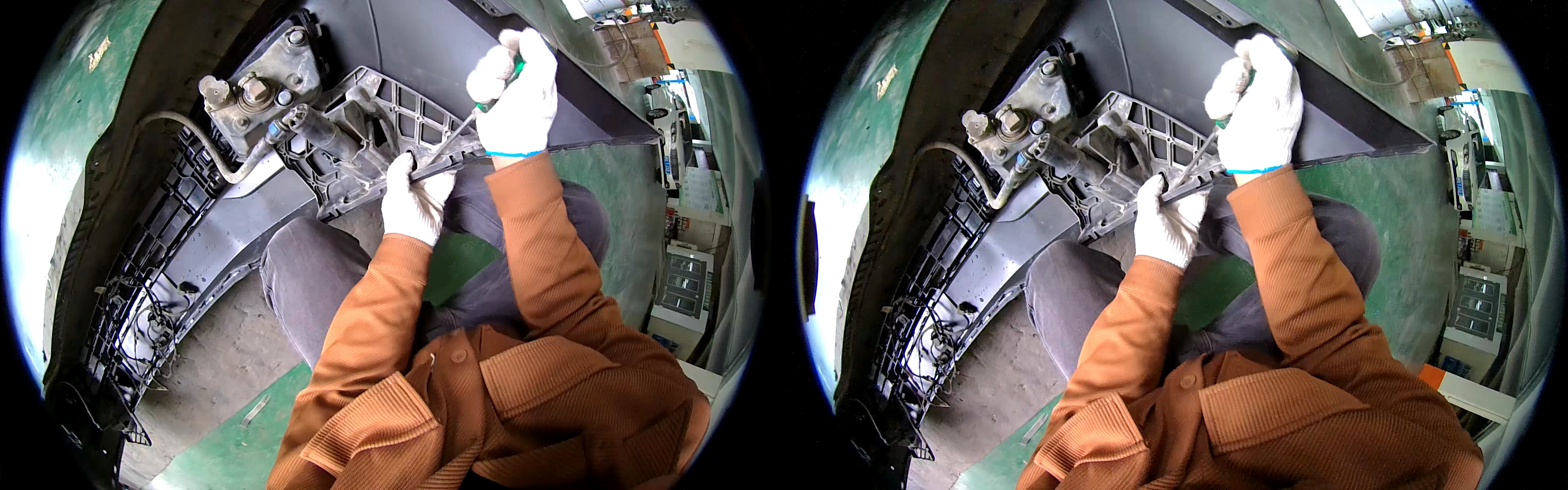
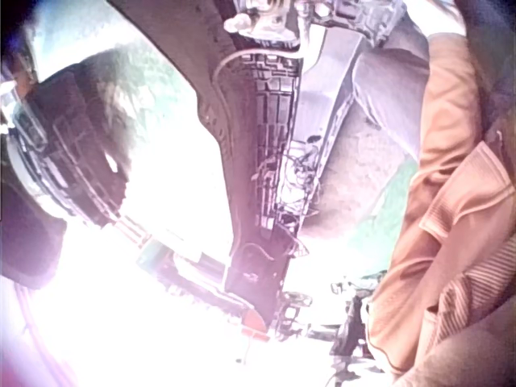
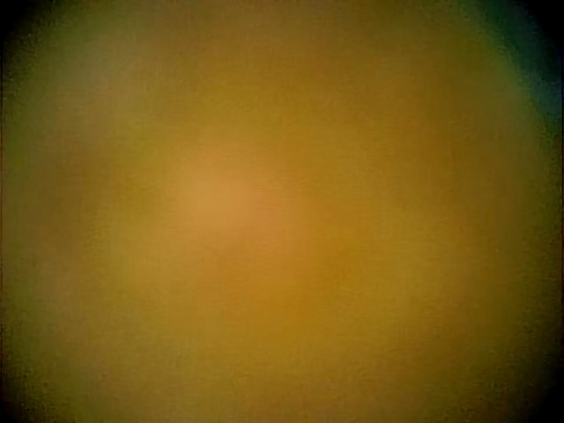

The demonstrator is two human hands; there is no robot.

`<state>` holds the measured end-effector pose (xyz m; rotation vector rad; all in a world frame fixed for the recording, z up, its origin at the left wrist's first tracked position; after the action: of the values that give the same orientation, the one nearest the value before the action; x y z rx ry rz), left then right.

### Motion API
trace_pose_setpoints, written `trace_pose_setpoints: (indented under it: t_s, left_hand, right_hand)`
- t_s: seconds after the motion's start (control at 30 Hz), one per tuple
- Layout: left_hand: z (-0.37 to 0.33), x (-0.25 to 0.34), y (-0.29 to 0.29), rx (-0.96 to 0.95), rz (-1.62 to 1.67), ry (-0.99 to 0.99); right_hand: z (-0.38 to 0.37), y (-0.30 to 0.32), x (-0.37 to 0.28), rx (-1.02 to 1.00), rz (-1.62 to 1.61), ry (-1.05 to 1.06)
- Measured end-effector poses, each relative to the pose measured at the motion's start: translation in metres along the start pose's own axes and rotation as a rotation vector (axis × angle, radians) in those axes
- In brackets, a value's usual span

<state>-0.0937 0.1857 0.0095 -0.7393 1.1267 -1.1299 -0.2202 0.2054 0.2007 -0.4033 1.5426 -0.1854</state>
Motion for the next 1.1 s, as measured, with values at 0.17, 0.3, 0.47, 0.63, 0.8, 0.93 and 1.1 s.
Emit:
trace_pose_setpoints:
  t_s: [0.17, 0.3, 0.47, 0.63, 0.8, 0.93, 1.1]
  left_hand:
    - [-0.003, 0.001, 0.010, 0.020, -0.044, 0.001]
    - [-0.002, 0.000, 0.009, 0.017, -0.065, -0.015]
    - [-0.002, 0.001, 0.015, 0.018, -0.089, -0.005]
    - [-0.002, 0.001, 0.014, 0.034, -0.091, -0.009]
    - [-0.005, 0.001, 0.017, -0.005, -0.131, -0.014]
    - [-0.007, 0.002, 0.015, 0.005, -0.169, -0.022]
    - [-0.006, 0.005, 0.012, 0.029, -0.131, -0.015]
  right_hand:
    - [-0.014, -0.009, 0.014, -0.391, -0.181, -0.205]
    - [-0.022, -0.003, 0.021, -0.582, -0.326, -0.228]
    - [-0.026, -0.003, 0.028, -0.670, -0.342, -0.291]
    - [-0.023, 0.000, 0.023, -0.611, -0.284, -0.314]
    - [-0.009, -0.019, 0.013, -0.560, -0.499, -0.350]
    - [-0.016, -0.026, 0.007, -0.642, -0.301, -0.306]
    - [0.001, -0.041, 0.014, -0.471, -0.884, -0.579]
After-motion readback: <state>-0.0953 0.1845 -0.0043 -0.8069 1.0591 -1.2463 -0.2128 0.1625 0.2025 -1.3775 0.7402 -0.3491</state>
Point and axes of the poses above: each hand's wrist, its own z-axis away from the middle knuckle, its own y-axis out of the back of the hand, x = y × z, the point moved 6 cm from there along -z, towards the middle knuckle, and after that the axes turned 13 degrees about -x, right-handed, at the moved point
